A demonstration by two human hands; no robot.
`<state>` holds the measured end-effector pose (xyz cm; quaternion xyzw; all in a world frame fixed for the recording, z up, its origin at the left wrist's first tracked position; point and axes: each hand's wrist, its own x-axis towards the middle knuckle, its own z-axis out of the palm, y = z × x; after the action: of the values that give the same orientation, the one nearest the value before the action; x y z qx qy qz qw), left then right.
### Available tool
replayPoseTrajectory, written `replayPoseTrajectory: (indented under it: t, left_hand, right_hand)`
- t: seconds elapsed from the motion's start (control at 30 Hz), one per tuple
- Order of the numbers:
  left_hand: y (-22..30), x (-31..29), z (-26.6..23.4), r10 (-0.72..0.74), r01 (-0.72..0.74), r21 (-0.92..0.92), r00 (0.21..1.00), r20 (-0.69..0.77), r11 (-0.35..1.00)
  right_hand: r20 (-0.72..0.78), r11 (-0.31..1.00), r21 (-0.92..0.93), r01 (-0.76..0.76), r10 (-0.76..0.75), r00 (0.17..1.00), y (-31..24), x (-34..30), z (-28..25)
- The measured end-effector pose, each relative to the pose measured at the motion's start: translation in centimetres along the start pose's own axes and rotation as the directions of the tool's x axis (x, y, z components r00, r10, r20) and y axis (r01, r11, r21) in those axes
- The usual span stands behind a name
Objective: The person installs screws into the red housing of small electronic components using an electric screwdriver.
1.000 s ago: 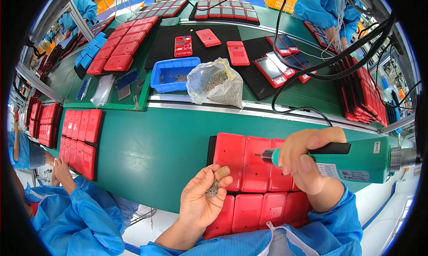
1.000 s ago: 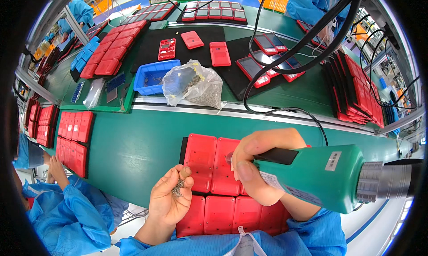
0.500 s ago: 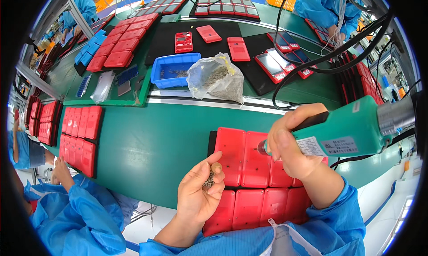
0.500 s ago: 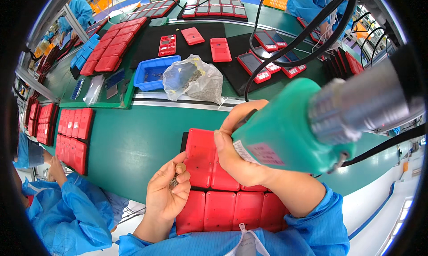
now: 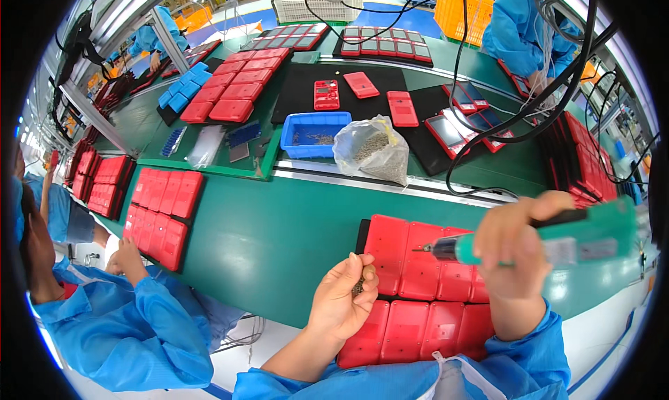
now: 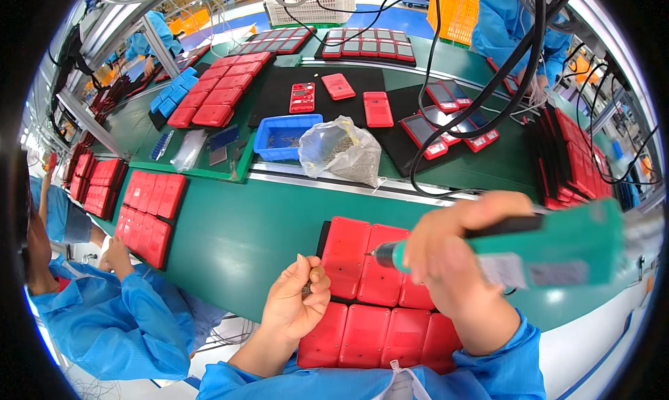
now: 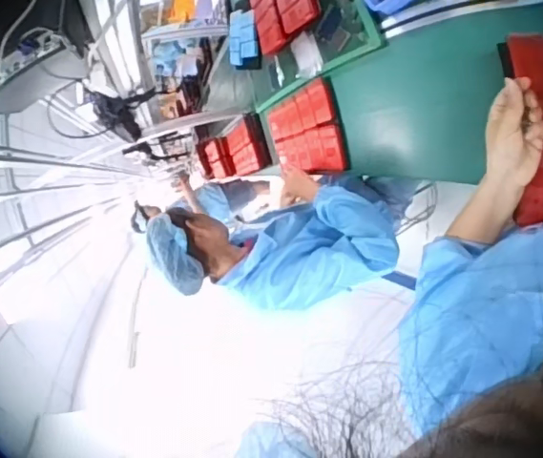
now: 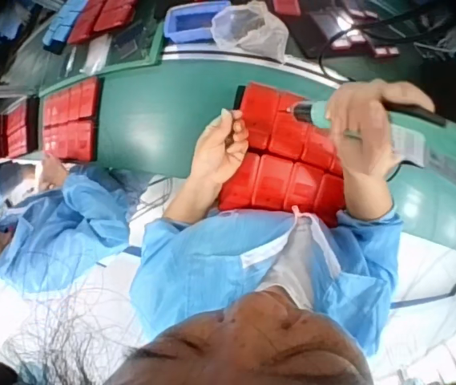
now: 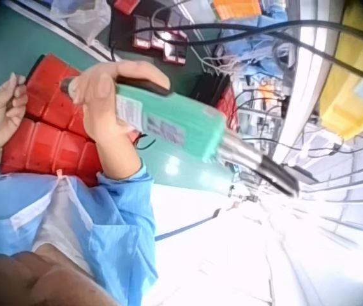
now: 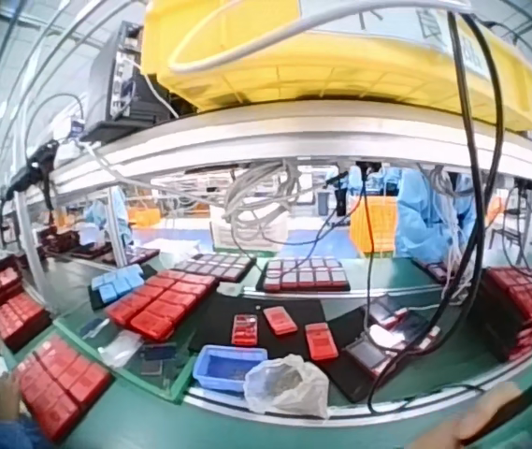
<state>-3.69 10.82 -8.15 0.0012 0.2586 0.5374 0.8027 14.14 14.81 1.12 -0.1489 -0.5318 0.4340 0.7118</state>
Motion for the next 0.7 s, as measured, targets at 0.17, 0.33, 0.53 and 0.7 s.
replayPoseTrajectory:
  t: [0.17,0.33,0.53,0.7]
  left_hand:
    - [0.2,-0.3,0.4,-0.021,0.021,0.004,0.999,0.031,1.000]
    - [-0.3,0.0,0.6,-0.071,0.068,0.062,0.997,0.035,0.996]
    - [-0.6,0.2,0.5,-0.048,0.037,0.112,0.994,0.098,0.993]
    - [-0.9,0.4,0.6,-0.060,0.039,0.152,0.989,0.136,0.988]
  right_hand:
    - [-0.036,0.997,-0.071,0.020,-0.023,0.999,-2.5,-0.6,2.3]
    - [-0.065,0.997,-0.074,0.009,-0.014,0.998,-2.7,-1.2,1.8]
    - [-0.015,0.987,0.025,0.160,-0.160,0.987,-2.4,-1.0,1.9]
    - [0.030,0.972,-0.044,0.229,-0.228,0.973,-2.0,-0.9,2.4]
